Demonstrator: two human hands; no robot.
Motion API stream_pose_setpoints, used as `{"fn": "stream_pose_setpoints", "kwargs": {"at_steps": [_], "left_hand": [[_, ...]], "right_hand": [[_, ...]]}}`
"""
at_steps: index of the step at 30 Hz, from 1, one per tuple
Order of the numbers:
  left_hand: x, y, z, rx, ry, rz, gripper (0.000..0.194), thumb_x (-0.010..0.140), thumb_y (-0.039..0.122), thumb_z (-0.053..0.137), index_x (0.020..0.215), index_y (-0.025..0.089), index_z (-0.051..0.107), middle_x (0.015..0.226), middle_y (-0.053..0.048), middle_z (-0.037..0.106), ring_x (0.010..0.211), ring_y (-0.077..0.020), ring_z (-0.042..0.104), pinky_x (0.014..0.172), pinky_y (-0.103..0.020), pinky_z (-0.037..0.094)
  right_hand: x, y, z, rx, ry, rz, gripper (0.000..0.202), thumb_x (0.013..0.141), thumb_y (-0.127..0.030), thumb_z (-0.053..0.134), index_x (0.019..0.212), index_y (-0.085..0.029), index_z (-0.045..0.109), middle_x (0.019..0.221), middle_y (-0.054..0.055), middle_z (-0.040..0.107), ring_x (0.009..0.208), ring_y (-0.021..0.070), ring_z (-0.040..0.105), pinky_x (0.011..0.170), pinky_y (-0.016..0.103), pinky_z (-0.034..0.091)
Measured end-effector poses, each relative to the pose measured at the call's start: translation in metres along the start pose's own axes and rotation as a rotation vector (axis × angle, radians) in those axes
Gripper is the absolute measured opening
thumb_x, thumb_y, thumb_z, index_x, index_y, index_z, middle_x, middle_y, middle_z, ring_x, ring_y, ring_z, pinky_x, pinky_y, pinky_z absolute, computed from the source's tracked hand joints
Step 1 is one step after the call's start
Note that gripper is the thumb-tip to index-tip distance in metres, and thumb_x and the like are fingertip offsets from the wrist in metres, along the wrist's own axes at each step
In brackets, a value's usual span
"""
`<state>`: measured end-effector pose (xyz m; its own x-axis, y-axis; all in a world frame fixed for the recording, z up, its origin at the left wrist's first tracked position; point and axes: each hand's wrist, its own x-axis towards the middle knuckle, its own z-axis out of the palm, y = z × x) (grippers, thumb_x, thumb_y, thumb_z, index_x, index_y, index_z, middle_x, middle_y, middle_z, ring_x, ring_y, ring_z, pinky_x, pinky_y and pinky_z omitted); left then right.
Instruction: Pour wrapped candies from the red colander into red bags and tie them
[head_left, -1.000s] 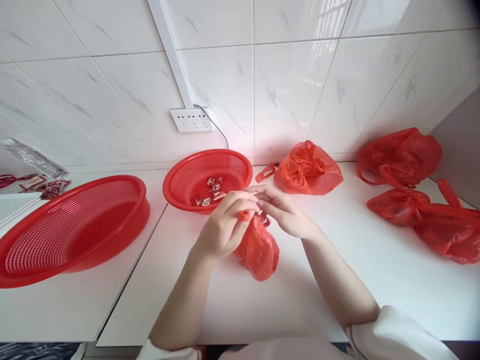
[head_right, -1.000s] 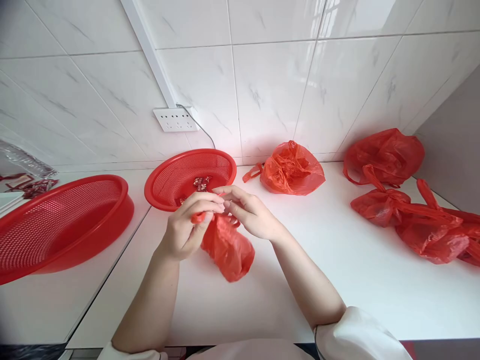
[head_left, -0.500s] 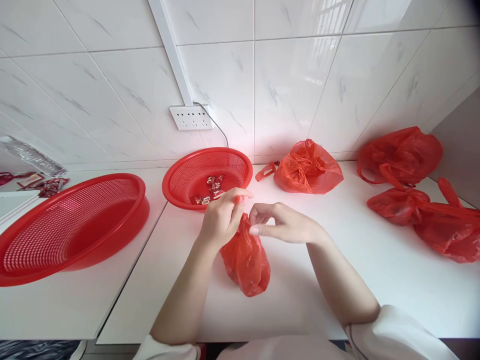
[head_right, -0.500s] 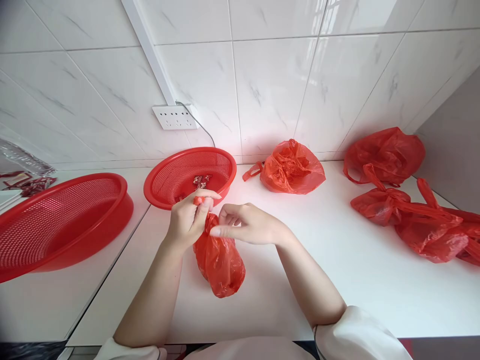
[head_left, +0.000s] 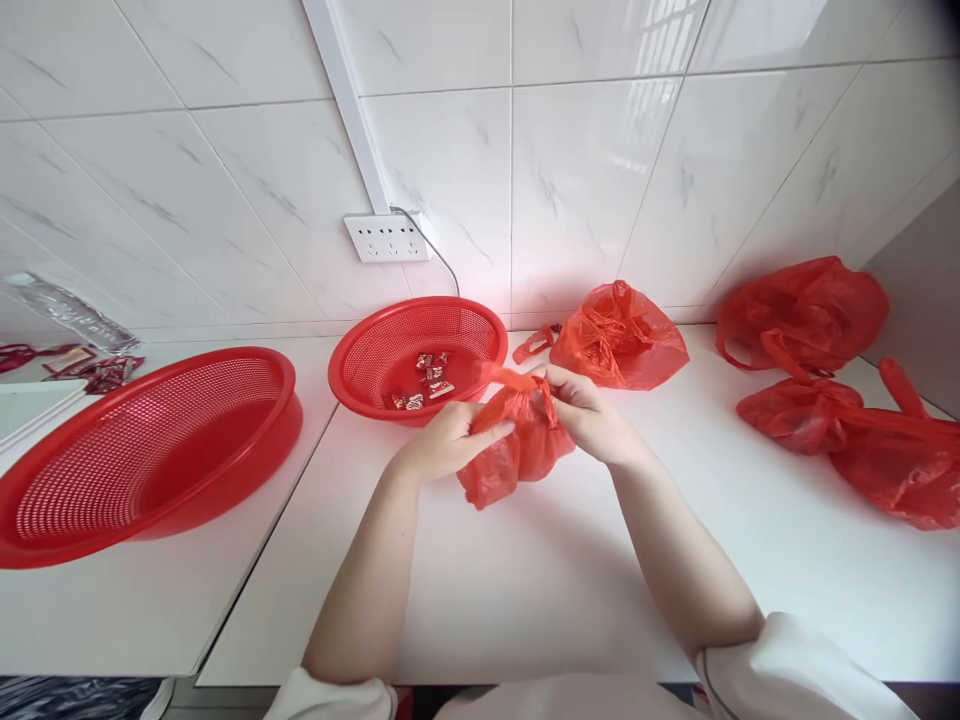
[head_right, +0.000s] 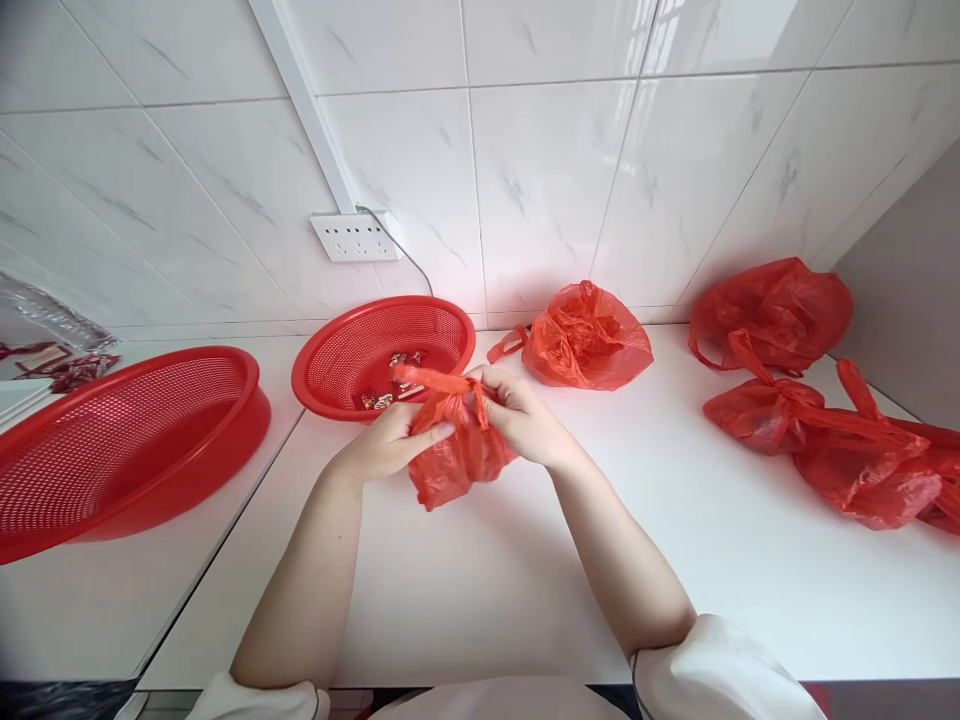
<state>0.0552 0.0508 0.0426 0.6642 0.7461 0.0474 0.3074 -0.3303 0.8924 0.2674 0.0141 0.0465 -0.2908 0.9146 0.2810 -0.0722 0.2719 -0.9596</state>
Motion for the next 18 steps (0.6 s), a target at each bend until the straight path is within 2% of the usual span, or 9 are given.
{"fn": "stream_pose_setpoints", "kwargs": {"at_steps": [2,4,6,7,10,13,15,18], "left_hand": [[0.004,0.0,0.005,-0.098,0.108,0.054,0.025,0.09,0.041,0.058,0.086,0.019,0.069,0.078,-0.003,0.064,0.072,-0.0182,0.06,0.067,-0.029,0.047],[0.008,0.001,0.01,-0.245,0.195,0.141,0.022,0.089,0.038,0.06,0.091,0.019,0.07,0.094,-0.005,0.067,0.087,-0.0203,0.062,0.078,-0.03,0.048],[0.011,-0.001,0.016,-0.446,0.218,0.171,0.02,0.086,0.036,0.063,0.093,0.019,0.07,0.102,-0.007,0.068,0.097,-0.0231,0.063,0.085,-0.034,0.048],[0.012,-0.002,0.018,-0.558,0.221,0.162,0.019,0.083,0.035,0.065,0.091,0.019,0.07,0.098,-0.007,0.069,0.096,-0.0242,0.064,0.086,-0.036,0.049],[0.013,-0.004,0.023,-0.874,0.267,0.124,0.021,0.075,0.039,0.066,0.078,0.018,0.067,0.073,-0.006,0.067,0.08,-0.0259,0.066,0.08,-0.043,0.052],[0.01,-0.002,0.023,-1.018,0.275,0.138,0.033,0.079,0.044,0.057,0.057,0.021,0.053,0.048,-0.001,0.052,0.056,-0.0204,0.06,0.079,-0.047,0.053],[0.009,0.001,0.019,-1.024,0.19,0.107,0.04,0.086,0.042,0.051,0.051,0.022,0.045,0.035,0.004,0.035,0.04,-0.0145,0.047,0.079,-0.046,0.054],[0.012,0.003,0.013,-1.115,0.123,-0.038,0.038,0.093,0.029,0.044,0.056,0.02,0.049,0.032,0.011,0.015,0.027,-0.0063,0.024,0.071,-0.036,0.055]], "right_hand": [[0.001,-0.002,-0.003,-0.025,0.043,0.012,0.019,0.092,-0.038,0.058,0.089,-0.019,0.058,0.086,0.002,0.058,0.078,0.0132,0.055,0.074,0.028,0.049],[0.001,-0.004,-0.007,-0.028,0.06,0.013,0.017,0.091,-0.037,0.06,0.09,-0.02,0.058,0.09,0.002,0.059,0.082,0.0136,0.056,0.079,0.029,0.049],[0.0,-0.005,-0.011,-0.015,0.045,0.018,0.018,0.087,-0.034,0.065,0.096,-0.021,0.058,0.096,0.003,0.059,0.083,0.0131,0.055,0.079,0.028,0.049],[-0.001,-0.005,-0.013,-0.002,0.021,0.023,0.022,0.085,-0.033,0.068,0.1,-0.021,0.058,0.099,0.003,0.059,0.081,0.0125,0.054,0.077,0.027,0.049],[-0.003,-0.005,-0.02,0.069,-0.055,0.035,0.033,0.082,-0.033,0.071,0.111,-0.024,0.059,0.108,0.004,0.056,0.077,0.0112,0.052,0.073,0.026,0.048],[-0.003,-0.003,-0.023,0.146,-0.04,0.084,0.03,0.087,-0.04,0.064,0.112,-0.023,0.062,0.09,0.002,0.056,0.073,0.0126,0.052,0.074,0.029,0.048],[-0.001,-0.001,-0.023,0.145,0.001,0.103,0.025,0.089,-0.043,0.062,0.099,-0.02,0.066,0.073,-0.001,0.051,0.067,0.0126,0.05,0.071,0.029,0.047],[0.001,0.003,-0.024,0.082,0.066,0.084,0.033,0.088,-0.045,0.064,0.07,-0.017,0.064,0.061,-0.003,0.05,0.062,0.0115,0.051,0.069,0.029,0.046]]}}
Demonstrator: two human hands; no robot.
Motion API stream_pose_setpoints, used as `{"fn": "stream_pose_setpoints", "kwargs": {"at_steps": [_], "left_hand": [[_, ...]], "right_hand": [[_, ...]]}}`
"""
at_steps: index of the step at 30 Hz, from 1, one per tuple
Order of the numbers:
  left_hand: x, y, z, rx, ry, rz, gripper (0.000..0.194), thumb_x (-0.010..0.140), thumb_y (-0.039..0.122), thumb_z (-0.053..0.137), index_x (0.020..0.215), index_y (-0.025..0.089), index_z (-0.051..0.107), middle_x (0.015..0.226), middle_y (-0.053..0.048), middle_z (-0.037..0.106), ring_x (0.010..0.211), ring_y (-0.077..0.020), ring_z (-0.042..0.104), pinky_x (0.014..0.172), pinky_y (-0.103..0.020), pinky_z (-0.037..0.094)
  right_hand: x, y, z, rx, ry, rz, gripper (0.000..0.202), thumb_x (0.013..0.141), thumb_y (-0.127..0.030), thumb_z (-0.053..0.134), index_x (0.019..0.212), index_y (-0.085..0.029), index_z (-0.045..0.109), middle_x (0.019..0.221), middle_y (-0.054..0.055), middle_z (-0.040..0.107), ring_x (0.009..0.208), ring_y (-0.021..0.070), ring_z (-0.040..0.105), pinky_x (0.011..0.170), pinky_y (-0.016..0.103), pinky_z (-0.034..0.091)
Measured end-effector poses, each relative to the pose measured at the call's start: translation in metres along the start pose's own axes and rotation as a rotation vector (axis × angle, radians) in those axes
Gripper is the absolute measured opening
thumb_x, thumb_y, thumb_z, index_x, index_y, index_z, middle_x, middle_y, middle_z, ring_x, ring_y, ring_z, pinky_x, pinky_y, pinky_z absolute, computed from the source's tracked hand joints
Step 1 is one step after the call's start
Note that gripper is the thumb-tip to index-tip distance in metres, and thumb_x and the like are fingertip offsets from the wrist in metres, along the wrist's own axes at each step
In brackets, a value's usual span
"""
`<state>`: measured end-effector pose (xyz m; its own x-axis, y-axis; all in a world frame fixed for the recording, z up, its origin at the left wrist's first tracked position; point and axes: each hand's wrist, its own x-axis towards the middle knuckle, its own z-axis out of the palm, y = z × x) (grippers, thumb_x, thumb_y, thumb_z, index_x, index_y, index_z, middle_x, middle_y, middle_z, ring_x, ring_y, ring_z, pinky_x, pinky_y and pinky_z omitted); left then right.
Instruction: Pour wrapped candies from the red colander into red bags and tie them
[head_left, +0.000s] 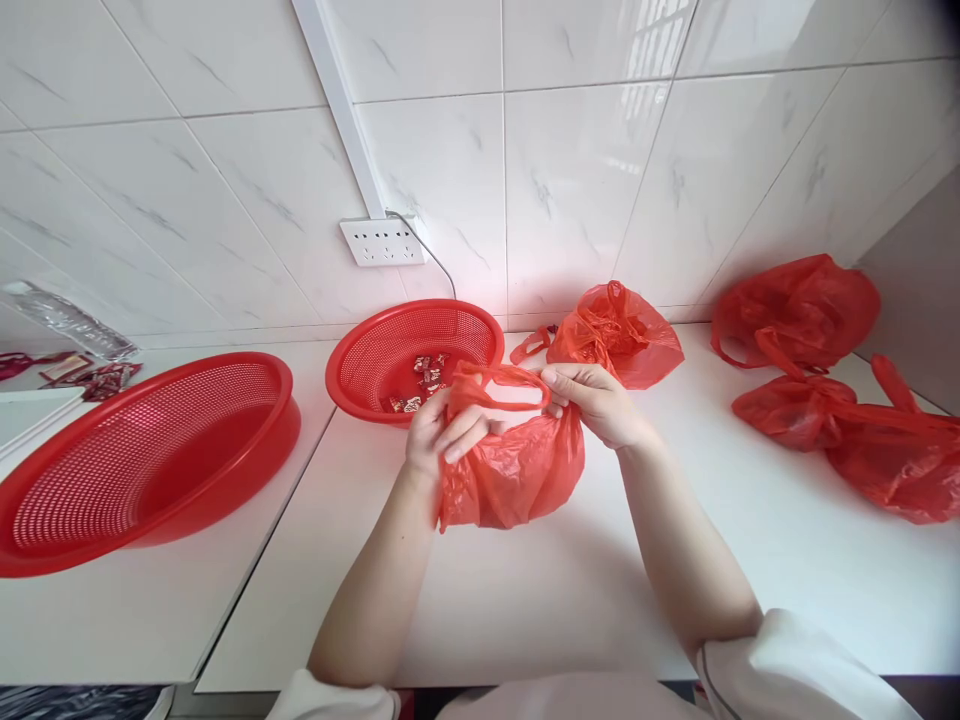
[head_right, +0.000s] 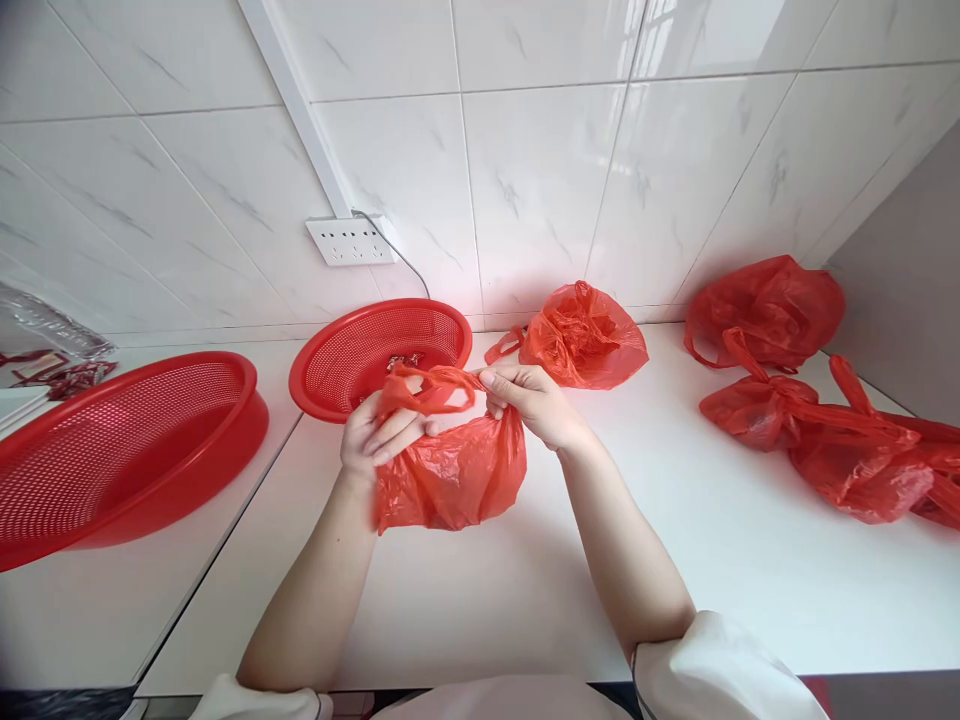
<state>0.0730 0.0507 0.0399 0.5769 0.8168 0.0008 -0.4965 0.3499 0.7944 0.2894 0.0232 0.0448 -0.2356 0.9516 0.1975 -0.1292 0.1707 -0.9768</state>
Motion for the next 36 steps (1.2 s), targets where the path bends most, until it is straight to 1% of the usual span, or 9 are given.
{"fn": "stream_pose_setpoints", "kwargs": {"at_steps": [2,5,11,16,18,21,26,32,36], "left_hand": [[0.005,0.001,-0.001,-0.114,0.098,-0.07,0.031,0.093,0.021,0.04,0.067,0.017,0.057,0.036,0.012,0.017,0.028,-0.0037,0.019,0.058,-0.025,0.051],[0.011,-0.001,-0.002,-0.175,0.203,-0.096,0.02,0.09,0.02,0.045,0.077,0.014,0.058,0.045,0.01,0.028,0.034,-0.003,0.028,0.044,-0.016,0.039],[0.011,-0.005,0.002,-0.085,0.224,-0.133,0.027,0.089,0.017,0.053,0.064,0.018,0.042,0.046,0.011,0.025,0.033,-0.0025,0.022,0.036,-0.015,0.029],[0.013,-0.01,0.004,-0.029,0.271,-0.158,0.03,0.09,0.018,0.051,0.062,0.018,0.039,0.047,0.011,0.018,0.034,-0.002,0.013,0.034,-0.015,0.014],[0.011,-0.017,0.007,0.146,0.204,-0.169,0.026,0.085,0.021,0.06,0.064,0.018,0.044,0.049,0.01,0.023,0.036,-0.0022,0.017,0.036,-0.017,0.012],[0.003,-0.026,0.01,0.305,0.01,-0.216,0.014,0.078,0.019,0.065,0.07,0.017,0.053,0.057,0.005,0.041,0.048,-0.006,0.038,0.043,-0.018,0.027],[-0.008,-0.022,0.009,0.203,-0.264,-0.268,0.007,0.069,0.019,0.062,0.072,0.017,0.055,0.067,0.0,0.052,0.061,-0.0123,0.049,0.057,-0.026,0.04],[-0.008,-0.011,0.009,0.394,-0.46,-0.215,0.037,0.075,0.041,0.072,0.061,0.018,0.047,0.05,0.005,0.034,0.044,-0.0061,0.027,0.044,-0.025,0.023],[-0.012,-0.005,0.013,0.442,-0.662,-0.367,0.042,0.071,0.053,0.073,0.054,0.02,0.053,0.042,0.0,0.045,0.037,-0.0102,0.038,0.039,-0.028,0.03]], "right_hand": [[0.001,0.001,-0.001,-0.035,0.031,-0.028,0.03,0.087,-0.043,0.067,0.071,-0.017,0.067,0.062,-0.002,0.057,0.063,0.012,0.057,0.073,0.03,0.049],[-0.004,-0.002,-0.001,-0.015,-0.003,-0.093,0.022,0.084,-0.035,0.072,0.1,-0.02,0.073,0.076,0.001,0.071,0.076,0.0151,0.068,0.084,0.034,0.053],[-0.021,-0.012,0.009,0.14,-0.287,-0.161,0.041,0.083,-0.023,0.074,0.122,-0.024,0.062,0.083,0.002,0.076,0.086,0.0212,0.074,0.087,0.043,0.058],[-0.019,-0.007,0.02,0.131,-0.137,-0.324,0.03,0.083,-0.033,0.073,0.109,-0.026,0.059,0.076,-0.001,0.074,0.081,0.0206,0.074,0.087,0.042,0.057],[-0.015,-0.005,0.025,0.043,-0.102,-0.318,0.022,0.088,-0.036,0.068,0.104,-0.023,0.061,0.083,0.002,0.074,0.084,0.0209,0.073,0.083,0.04,0.058],[-0.012,-0.005,0.03,-0.201,-0.075,-0.37,0.015,0.095,-0.034,0.057,0.1,-0.022,0.064,0.092,0.005,0.074,0.09,0.0195,0.069,0.085,0.039,0.056],[-0.013,-0.008,0.03,-0.635,-0.053,-0.503,0.011,0.096,-0.026,0.053,0.098,-0.021,0.064,0.087,0.002,0.068,0.078,0.0149,0.062,0.091,0.04,0.051],[-0.017,-0.013,0.03,-0.578,-0.014,-0.521,0.011,0.093,-0.027,0.06,0.089,-0.018,0.066,0.085,0.004,0.054,0.074,0.0127,0.053,0.065,0.026,0.047],[-0.019,-0.015,0.033,-0.462,-0.03,-0.423,0.014,0.089,-0.029,0.066,0.08,-0.019,0.07,0.072,-0.001,0.05,0.061,0.0092,0.046,0.055,0.024,0.04]]}}
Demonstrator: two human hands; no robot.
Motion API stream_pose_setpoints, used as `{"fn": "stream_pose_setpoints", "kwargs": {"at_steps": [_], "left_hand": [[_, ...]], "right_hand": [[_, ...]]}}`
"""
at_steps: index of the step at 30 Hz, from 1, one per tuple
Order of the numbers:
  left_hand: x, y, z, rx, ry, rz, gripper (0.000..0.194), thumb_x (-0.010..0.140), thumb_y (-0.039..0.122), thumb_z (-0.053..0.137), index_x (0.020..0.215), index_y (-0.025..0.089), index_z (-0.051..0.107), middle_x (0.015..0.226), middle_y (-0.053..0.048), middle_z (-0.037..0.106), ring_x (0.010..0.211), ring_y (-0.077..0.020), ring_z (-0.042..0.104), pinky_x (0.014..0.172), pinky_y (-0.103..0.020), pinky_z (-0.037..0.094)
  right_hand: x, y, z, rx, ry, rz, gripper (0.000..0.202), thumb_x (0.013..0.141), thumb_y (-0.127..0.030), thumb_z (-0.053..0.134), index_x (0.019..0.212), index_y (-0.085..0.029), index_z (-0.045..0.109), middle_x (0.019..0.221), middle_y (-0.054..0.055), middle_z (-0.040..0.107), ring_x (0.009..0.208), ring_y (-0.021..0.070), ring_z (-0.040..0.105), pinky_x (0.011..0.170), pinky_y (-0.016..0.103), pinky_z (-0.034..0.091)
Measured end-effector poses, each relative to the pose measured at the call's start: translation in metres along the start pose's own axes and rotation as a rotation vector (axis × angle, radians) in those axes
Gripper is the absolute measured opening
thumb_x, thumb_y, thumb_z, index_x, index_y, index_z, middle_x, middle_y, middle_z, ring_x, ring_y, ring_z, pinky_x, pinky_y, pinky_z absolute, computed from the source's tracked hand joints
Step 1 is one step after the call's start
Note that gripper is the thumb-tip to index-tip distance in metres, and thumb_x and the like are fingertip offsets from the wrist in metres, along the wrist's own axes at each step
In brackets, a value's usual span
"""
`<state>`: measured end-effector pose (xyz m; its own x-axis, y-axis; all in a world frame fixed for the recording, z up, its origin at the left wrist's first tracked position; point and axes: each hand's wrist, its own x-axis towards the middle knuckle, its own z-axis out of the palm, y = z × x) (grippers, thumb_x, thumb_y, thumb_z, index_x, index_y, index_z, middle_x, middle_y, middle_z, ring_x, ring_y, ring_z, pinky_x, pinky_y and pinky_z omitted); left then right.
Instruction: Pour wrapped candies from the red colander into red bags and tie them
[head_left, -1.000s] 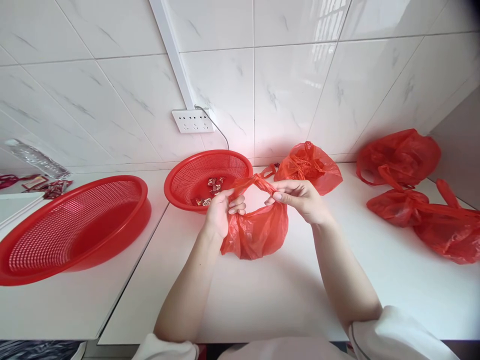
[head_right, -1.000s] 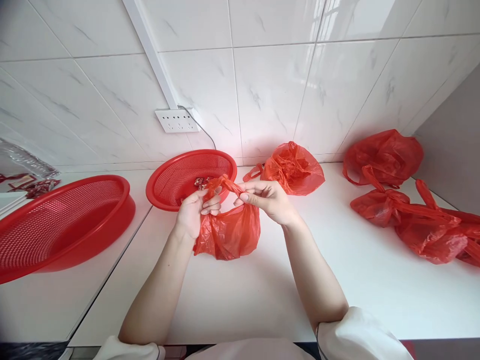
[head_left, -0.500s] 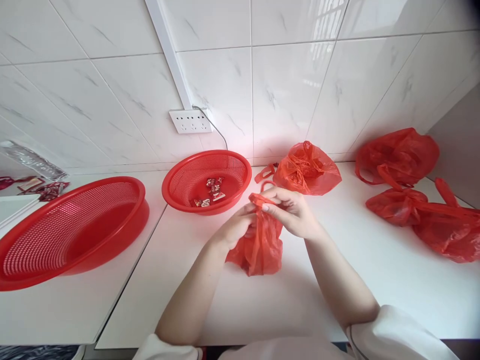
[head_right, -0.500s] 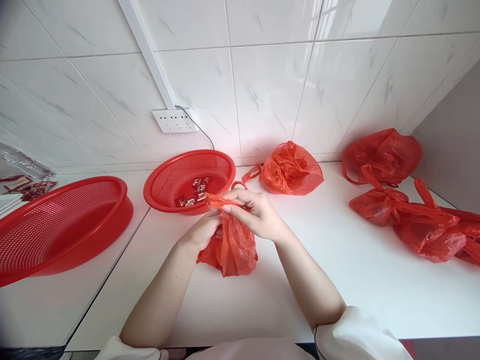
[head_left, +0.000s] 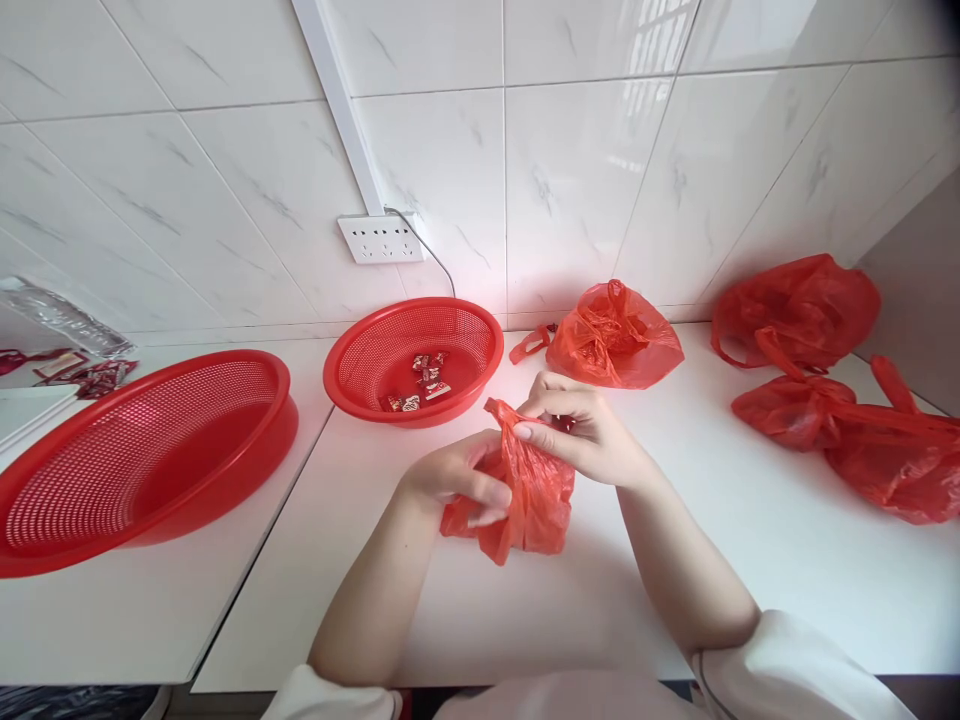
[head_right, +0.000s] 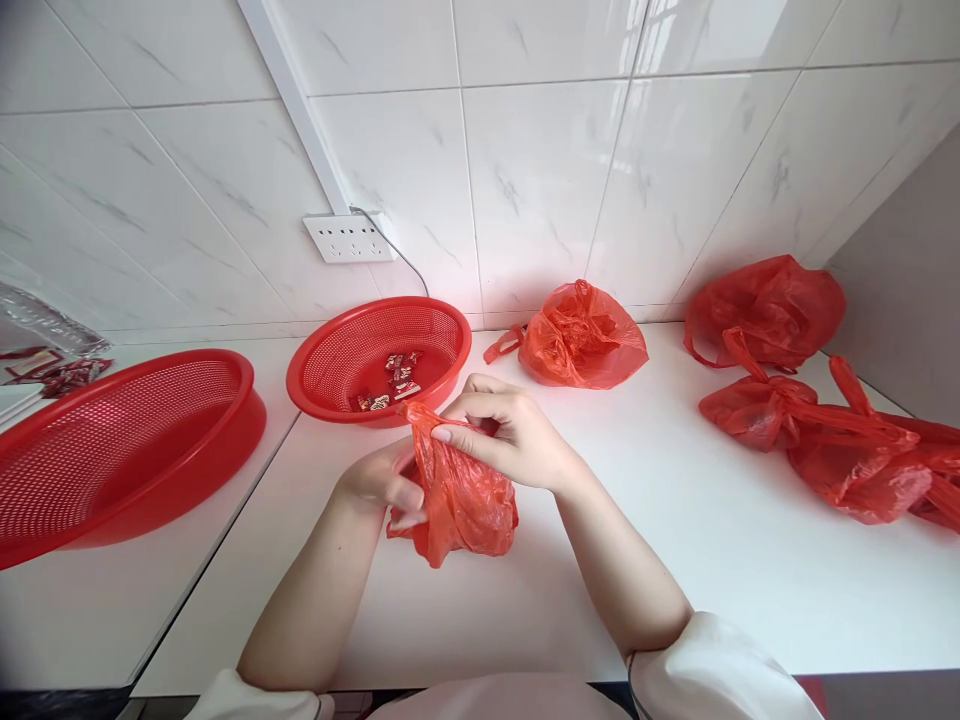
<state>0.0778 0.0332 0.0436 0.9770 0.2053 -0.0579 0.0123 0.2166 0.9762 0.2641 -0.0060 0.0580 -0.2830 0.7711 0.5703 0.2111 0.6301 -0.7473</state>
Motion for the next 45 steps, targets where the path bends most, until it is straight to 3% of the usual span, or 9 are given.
{"fn": "stream_pose_setpoints", "kwargs": {"at_steps": [3,7,16,23,27,33,36,39,45], "left_hand": [[0.001,0.005,0.011,0.158,0.04,-0.1,0.049,0.074,0.056,0.071,0.046,0.019,0.054,0.041,-0.004,0.054,0.039,-0.0133,0.048,0.044,-0.028,0.042],[0.006,0.006,0.024,0.17,0.388,-0.104,0.042,0.089,0.054,0.057,0.071,0.016,0.062,0.032,0.005,0.045,0.027,-0.0085,0.039,0.034,-0.019,0.031],[0.012,0.002,0.017,-0.262,0.583,0.037,0.053,0.097,0.053,0.041,0.125,0.012,0.059,0.061,-0.007,0.07,0.039,-0.0132,0.058,0.04,-0.02,0.037],[0.011,0.005,0.007,-0.641,0.553,0.159,0.032,0.099,0.037,0.044,0.115,0.019,0.066,0.069,-0.004,0.067,0.057,-0.0114,0.063,0.059,-0.021,0.052],[0.011,0.012,0.006,-0.754,0.644,0.187,0.029,0.1,0.031,0.039,0.098,0.018,0.064,0.074,-0.004,0.065,0.062,-0.0116,0.065,0.063,-0.022,0.054],[0.006,0.013,0.007,-0.608,0.636,0.278,0.022,0.097,0.035,0.045,0.09,0.02,0.059,0.075,-0.001,0.061,0.058,-0.0116,0.063,0.057,-0.023,0.051],[0.004,0.011,0.008,-0.425,0.53,0.295,0.027,0.093,0.045,0.051,0.09,0.019,0.058,0.069,0.0,0.059,0.051,-0.0116,0.06,0.052,-0.022,0.048],[0.001,0.009,0.008,-0.237,0.506,0.257,0.04,0.093,0.056,0.044,0.097,0.019,0.06,0.065,0.0,0.059,0.046,-0.0135,0.058,0.048,-0.025,0.046],[-0.007,0.009,0.004,0.327,1.036,0.413,0.038,0.093,0.05,0.051,0.092,0.018,0.071,0.073,-0.005,0.068,0.071,-0.0179,0.066,0.062,-0.027,0.051]], "right_hand": [[-0.001,-0.002,0.003,0.064,-0.034,0.13,0.019,0.087,-0.032,0.068,0.076,-0.017,0.07,0.066,-0.001,0.057,0.057,0.0086,0.048,0.052,0.023,0.039],[0.0,-0.003,0.006,0.218,-0.017,0.229,0.021,0.089,-0.036,0.066,0.083,-0.017,0.07,0.071,0.001,0.063,0.061,0.0106,0.056,0.055,0.023,0.043],[0.0,-0.004,-0.004,0.332,0.485,0.201,0.026,0.092,-0.043,0.06,0.079,-0.021,0.062,0.05,-0.007,0.032,0.045,0.0075,0.028,0.039,0.02,0.026],[-0.005,-0.016,0.001,0.263,0.143,0.151,0.022,0.093,-0.038,0.058,0.08,-0.021,0.061,0.059,-0.001,0.055,0.051,0.0122,0.05,0.052,0.029,0.047],[-0.004,-0.008,-0.002,0.102,0.201,0.128,0.019,0.093,-0.035,0.06,0.081,-0.02,0.061,0.067,0.001,0.061,0.059,0.0127,0.053,0.055,0.028,0.045],[-0.002,0.003,-0.006,-0.017,0.17,0.182,0.014,0.091,-0.027,0.06,0.103,-0.022,0.059,0.096,0.004,0.064,0.066,0.0113,0.053,0.055,0.025,0.042],[-0.001,0.002,-0.008,-0.03,0.01,0.137,0.048,0.087,-0.015,0.058,0.132,-0.026,0.047,0.134,0.008,0.054,0.107,0.0184,0.058,0.076,0.03,0.051],[-0.001,0.003,-0.009,0.007,-0.202,0.188,0.068,0.084,-0.008,0.053,0.146,-0.028,0.033,0.123,0.007,0.061,0.11,0.0205,0.059,0.075,0.031,0.054],[-0.001,0.009,-0.004,-0.057,-0.188,0.228,0.066,0.086,-0.011,0.053,0.147,-0.028,0.033,0.095,0.003,0.064,0.093,0.0179,0.063,0.073,0.031,0.054]]}}
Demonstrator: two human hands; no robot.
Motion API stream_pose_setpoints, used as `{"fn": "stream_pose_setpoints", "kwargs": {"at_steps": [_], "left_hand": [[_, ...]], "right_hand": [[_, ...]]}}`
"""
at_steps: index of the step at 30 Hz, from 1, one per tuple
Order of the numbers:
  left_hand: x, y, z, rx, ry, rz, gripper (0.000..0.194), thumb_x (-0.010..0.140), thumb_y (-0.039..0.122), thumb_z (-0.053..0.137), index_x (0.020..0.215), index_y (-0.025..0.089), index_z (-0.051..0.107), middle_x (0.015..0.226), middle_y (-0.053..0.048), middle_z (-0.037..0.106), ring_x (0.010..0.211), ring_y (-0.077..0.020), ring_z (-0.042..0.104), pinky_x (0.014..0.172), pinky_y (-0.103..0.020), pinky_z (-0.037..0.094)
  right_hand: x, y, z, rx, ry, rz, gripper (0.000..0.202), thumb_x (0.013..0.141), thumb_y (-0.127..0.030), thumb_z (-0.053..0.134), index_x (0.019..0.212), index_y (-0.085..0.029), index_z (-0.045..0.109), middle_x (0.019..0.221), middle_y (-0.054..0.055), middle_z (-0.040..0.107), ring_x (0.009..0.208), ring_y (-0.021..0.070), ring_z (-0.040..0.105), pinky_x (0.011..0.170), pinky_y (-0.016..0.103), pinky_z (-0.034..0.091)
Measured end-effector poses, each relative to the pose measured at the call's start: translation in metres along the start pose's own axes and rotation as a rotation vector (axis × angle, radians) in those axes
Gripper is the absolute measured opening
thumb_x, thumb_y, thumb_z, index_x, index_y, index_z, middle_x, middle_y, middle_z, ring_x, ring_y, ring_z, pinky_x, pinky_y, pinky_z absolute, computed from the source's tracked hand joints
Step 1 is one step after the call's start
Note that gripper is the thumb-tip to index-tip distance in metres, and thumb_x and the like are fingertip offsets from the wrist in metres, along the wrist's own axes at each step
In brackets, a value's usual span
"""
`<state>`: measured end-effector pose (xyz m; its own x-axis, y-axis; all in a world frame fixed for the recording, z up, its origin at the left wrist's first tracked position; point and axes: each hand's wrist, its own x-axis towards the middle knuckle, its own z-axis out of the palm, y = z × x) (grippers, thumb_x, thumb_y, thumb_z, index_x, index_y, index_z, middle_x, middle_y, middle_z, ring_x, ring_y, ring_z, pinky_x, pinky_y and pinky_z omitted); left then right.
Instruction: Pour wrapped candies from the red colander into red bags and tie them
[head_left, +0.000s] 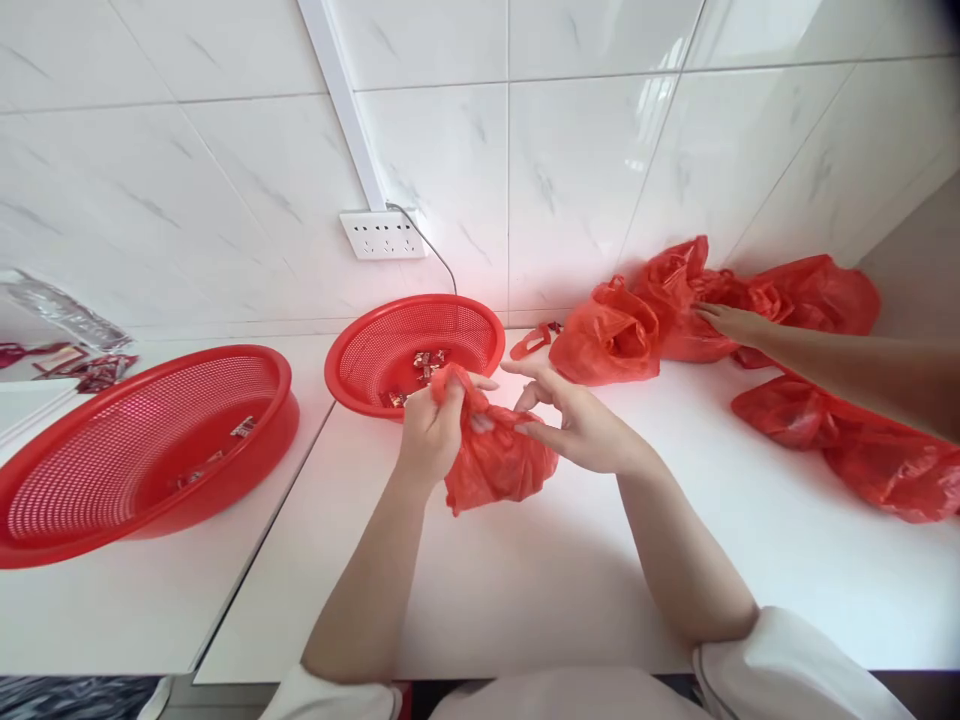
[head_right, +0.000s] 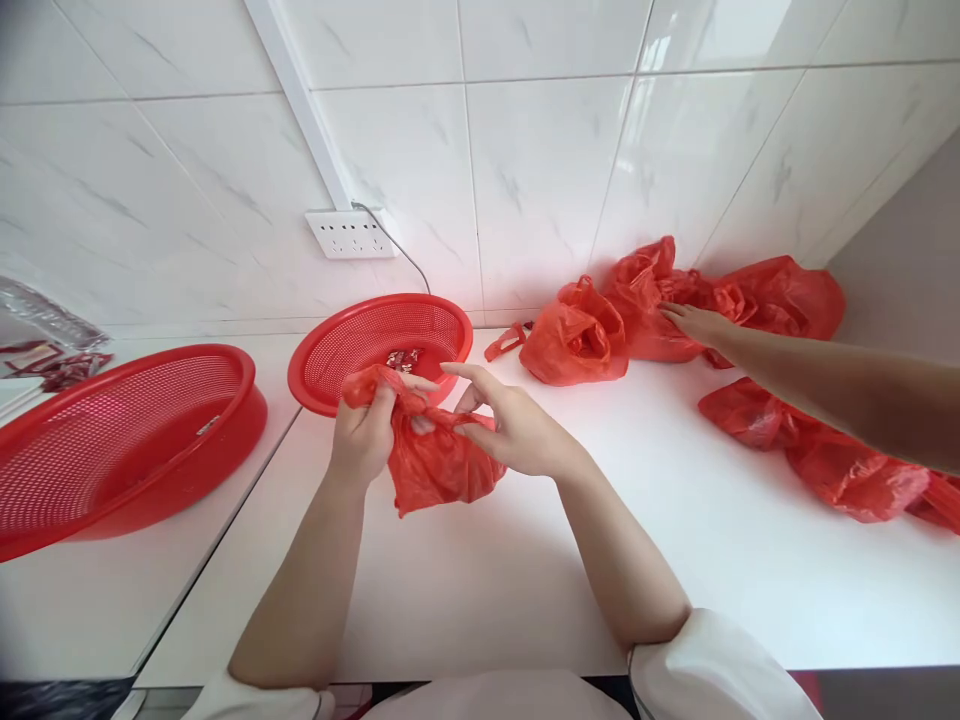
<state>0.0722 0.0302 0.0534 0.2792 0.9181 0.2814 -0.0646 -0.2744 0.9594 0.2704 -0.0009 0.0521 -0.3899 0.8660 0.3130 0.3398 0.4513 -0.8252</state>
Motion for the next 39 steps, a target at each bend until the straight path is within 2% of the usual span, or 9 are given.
{"fn": "stream_pose_setpoints", "kwargs": {"at_steps": [3,7,10,12,19,23,27,32,39], "left_hand": [[-0.001,-0.001,0.002,-0.008,0.089,0.138,0.028,0.09,0.043,0.06,0.096,0.019,0.073,0.09,-0.008,0.072,0.093,-0.0227,0.067,0.076,-0.03,0.051],[0.002,-0.005,0.006,-0.174,-0.019,0.129,0.03,0.088,0.046,0.062,0.095,0.019,0.072,0.088,-0.009,0.072,0.092,-0.0248,0.068,0.073,-0.033,0.053],[0.005,-0.007,0.007,-0.203,-0.128,0.066,0.029,0.088,0.045,0.062,0.088,0.017,0.071,0.082,-0.008,0.071,0.085,-0.0232,0.068,0.071,-0.032,0.053],[0.006,-0.008,0.008,-0.193,-0.189,0.033,0.026,0.089,0.042,0.062,0.091,0.017,0.07,0.078,-0.007,0.071,0.082,-0.0218,0.068,0.071,-0.032,0.052],[0.006,-0.004,0.004,-0.295,-0.289,-0.063,0.034,0.087,0.051,0.061,0.077,0.018,0.063,0.068,-0.006,0.067,0.08,-0.024,0.067,0.072,-0.034,0.051],[0.007,0.002,-0.008,-0.246,-0.308,0.008,0.039,0.091,0.049,0.053,0.064,0.021,0.055,0.058,-0.004,0.058,0.085,-0.025,0.065,0.084,-0.038,0.048],[0.007,0.012,-0.024,-0.165,-0.27,0.026,0.043,0.092,0.044,0.053,0.056,0.021,0.045,0.054,0.0,0.041,0.074,-0.0203,0.058,0.086,-0.037,0.046],[0.009,0.018,-0.042,-0.205,-0.18,-0.047,0.042,0.089,0.036,0.057,0.053,0.021,0.04,0.053,0.003,0.025,0.055,-0.0135,0.039,0.065,-0.03,0.045],[0.01,0.017,-0.05,-0.092,-0.234,-0.199,0.021,0.089,0.03,0.055,0.072,0.019,0.061,0.063,-0.002,0.048,0.085,-0.0216,0.057,0.071,-0.033,0.051]], "right_hand": [[0.0,0.001,0.002,0.039,-0.068,0.039,0.074,0.086,-0.013,0.057,0.151,-0.03,0.026,0.091,0.001,0.063,0.087,0.0172,0.063,0.068,0.03,0.054],[0.003,0.003,0.002,0.24,-0.156,0.101,0.063,0.087,-0.029,0.065,0.144,-0.027,0.038,0.093,0.002,0.064,0.086,0.0173,0.064,0.065,0.029,0.055],[0.008,0.005,0.002,0.4,-0.044,0.029,0.023,0.093,-0.037,0.058,0.106,-0.019,0.063,0.092,0.003,0.063,0.086,0.0144,0.062,0.081,0.032,0.053],[0.011,0.006,0.003,0.498,0.059,-0.01,0.02,0.092,-0.036,0.061,0.087,-0.017,0.063,0.086,0.002,0.063,0.083,0.0137,0.062,0.082,0.032,0.052],[0.014,0.008,0.003,0.659,0.16,0.131,0.028,0.089,-0.044,0.062,0.08,-0.018,0.055,0.072,0.0,0.062,0.066,0.0106,0.058,0.054,0.021,0.041],[0.016,0.008,0.0,0.844,0.22,0.171,0.034,0.087,-0.05,0.059,0.078,-0.021,0.045,0.06,-0.005,0.051,0.043,0.0068,0.034,0.038,0.019,0.019],[0.009,0.009,-0.019,0.769,0.322,0.149,0.031,0.083,-0.047,0.063,0.076,-0.021,0.047,0.049,-0.01,0.024,0.043,0.0059,0.012,0.04,0.02,0.01],[-0.007,0.013,-0.048,0.661,0.508,0.153,0.025,0.084,-0.039,0.063,0.074,-0.021,0.049,0.051,-0.01,0.019,0.046,0.0067,0.007,0.042,0.022,0.007],[-0.016,0.012,-0.052,0.476,0.547,0.124,0.011,0.086,-0.023,0.051,0.084,-0.02,0.061,0.052,-0.005,0.032,0.048,0.0096,0.021,0.046,0.024,0.016]]}}
